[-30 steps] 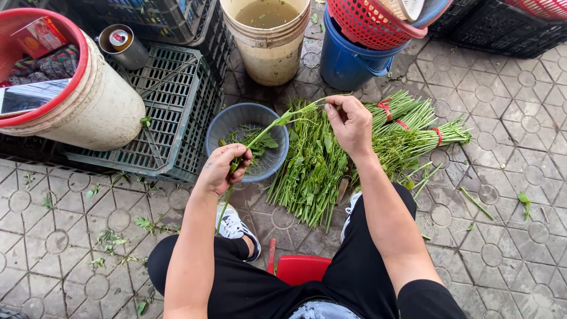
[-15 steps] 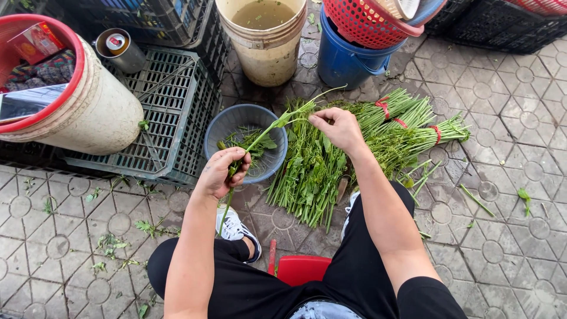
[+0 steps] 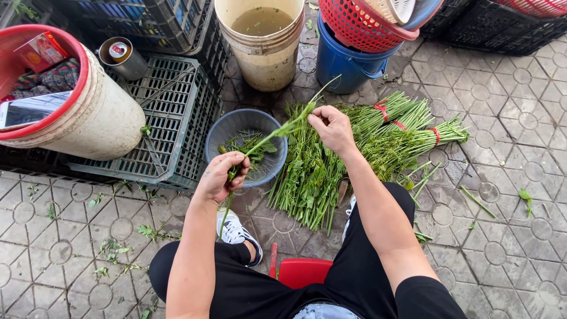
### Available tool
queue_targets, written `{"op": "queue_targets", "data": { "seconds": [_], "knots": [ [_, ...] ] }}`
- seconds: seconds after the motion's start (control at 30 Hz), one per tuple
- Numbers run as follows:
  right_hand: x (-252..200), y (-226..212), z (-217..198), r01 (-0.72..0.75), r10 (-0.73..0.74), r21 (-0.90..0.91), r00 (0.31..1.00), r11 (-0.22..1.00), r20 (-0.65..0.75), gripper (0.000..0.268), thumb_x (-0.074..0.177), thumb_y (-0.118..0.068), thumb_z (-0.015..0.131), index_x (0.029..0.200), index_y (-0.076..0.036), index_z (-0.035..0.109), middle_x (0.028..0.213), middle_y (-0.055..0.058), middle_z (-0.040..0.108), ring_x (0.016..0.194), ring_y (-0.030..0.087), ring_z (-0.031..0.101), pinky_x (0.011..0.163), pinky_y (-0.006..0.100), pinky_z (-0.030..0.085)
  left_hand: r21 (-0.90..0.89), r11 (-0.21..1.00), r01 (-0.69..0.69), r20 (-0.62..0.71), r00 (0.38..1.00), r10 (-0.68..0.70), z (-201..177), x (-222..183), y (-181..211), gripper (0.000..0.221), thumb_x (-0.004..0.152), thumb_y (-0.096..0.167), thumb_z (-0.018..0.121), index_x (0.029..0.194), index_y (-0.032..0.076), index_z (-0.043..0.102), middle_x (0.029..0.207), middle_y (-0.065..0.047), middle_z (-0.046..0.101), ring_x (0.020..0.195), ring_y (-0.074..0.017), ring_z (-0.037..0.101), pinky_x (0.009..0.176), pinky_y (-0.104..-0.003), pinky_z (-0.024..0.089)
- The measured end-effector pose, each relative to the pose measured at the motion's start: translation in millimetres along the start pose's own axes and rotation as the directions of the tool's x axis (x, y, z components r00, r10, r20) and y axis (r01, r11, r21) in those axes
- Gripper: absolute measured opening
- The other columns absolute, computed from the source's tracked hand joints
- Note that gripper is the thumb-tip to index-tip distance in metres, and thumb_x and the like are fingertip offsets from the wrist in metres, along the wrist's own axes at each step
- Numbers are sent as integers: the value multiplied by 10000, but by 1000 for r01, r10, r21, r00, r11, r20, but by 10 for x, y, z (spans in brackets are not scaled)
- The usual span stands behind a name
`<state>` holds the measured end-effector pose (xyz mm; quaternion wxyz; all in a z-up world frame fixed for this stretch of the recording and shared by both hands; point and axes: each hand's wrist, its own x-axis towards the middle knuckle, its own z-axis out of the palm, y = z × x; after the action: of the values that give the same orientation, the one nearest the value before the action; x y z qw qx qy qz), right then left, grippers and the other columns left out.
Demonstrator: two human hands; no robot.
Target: Picking leaves and sprigs from a bunch of green vegetables and placing them into a bowl
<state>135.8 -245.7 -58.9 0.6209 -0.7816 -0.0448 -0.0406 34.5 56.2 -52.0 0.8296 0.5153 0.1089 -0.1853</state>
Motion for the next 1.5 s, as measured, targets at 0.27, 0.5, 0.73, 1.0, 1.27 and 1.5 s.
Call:
{"op": "queue_targets", "data": {
  "seconds": [0.27, 0.5, 0.73, 1.0, 1.27, 1.5],
  "knots": [
    [192, 571, -790, 106, -277, -763, 956, 638, -98, 110, 879, -277, 665, 847, -180, 708, 833, 93, 654, 833, 303, 683, 727, 436, 558, 10, 1000, 12, -11, 1000, -11, 70, -11, -15, 192, 949, 153, 604, 851, -4, 655, 648, -115, 524, 407, -96, 423, 350, -195, 274],
    [121, 676, -2002, -511, 401, -823, 827, 247, -394, 335, 799, -411, 652, 1003, -212, 828, 969, 227, 777, 1021, 447, 723, 844, 529, 564, 16, 999, -31, -17, 999, 32, 75, -18, 50, 191, 943, 147, 606, 851, -8, 668, 632, -108, 531, 402, -94, 433, 340, -201, 294],
    [8, 640, -1974, -425, 167, -644, 891, 636, -423, 291, 866, -526, 790, 935, -244, 775, 613, 7, 684, 836, 252, 736, 792, 419, 561, 700, 600, -386, 160, 905, 395, 305, -217, 227, 127, 981, 146, 702, 1023, 63, 787, 820, -127, 715, 780, -138, 621, 728, -324, 537],
    [-192, -102, -705, 352, -407, -455, 913, 818, -25, 160, 874, -86, 798, 993, -192, 809, 721, 17, 644, 721, 168, 609, 705, 307, 517, 905, -104, -412, 370, 645, 669, 51, 2, -134, 99, 1018, 236, 663, 1048, 191, 746, 924, 20, 676, 855, -218, 685, 736, -332, 566],
    [-322, -439, -117, 508, -424, -226, 842, 831, 332, 78, 937, -34, 730, 997, -65, 770, 1022, 103, 745, 919, 252, 726, 777, 365, 597, 880, -221, -421, 439, 540, 718, 77, -5, -74, 81, 1011, 211, 671, 1031, 176, 741, 908, 0, 642, 842, -241, 673, 736, -357, 576],
    [-397, -509, 13, 449, -269, -285, 823, 847, 500, 76, 944, -69, 718, 997, -72, 771, 979, 102, 740, 803, 226, 703, 676, 361, 603, 863, -254, -436, 457, 462, 760, 99, 3, -78, 72, 1007, 196, 691, 1033, 174, 754, 912, -2, 637, 819, -230, 662, 717, -341, 580]
  ]
}}
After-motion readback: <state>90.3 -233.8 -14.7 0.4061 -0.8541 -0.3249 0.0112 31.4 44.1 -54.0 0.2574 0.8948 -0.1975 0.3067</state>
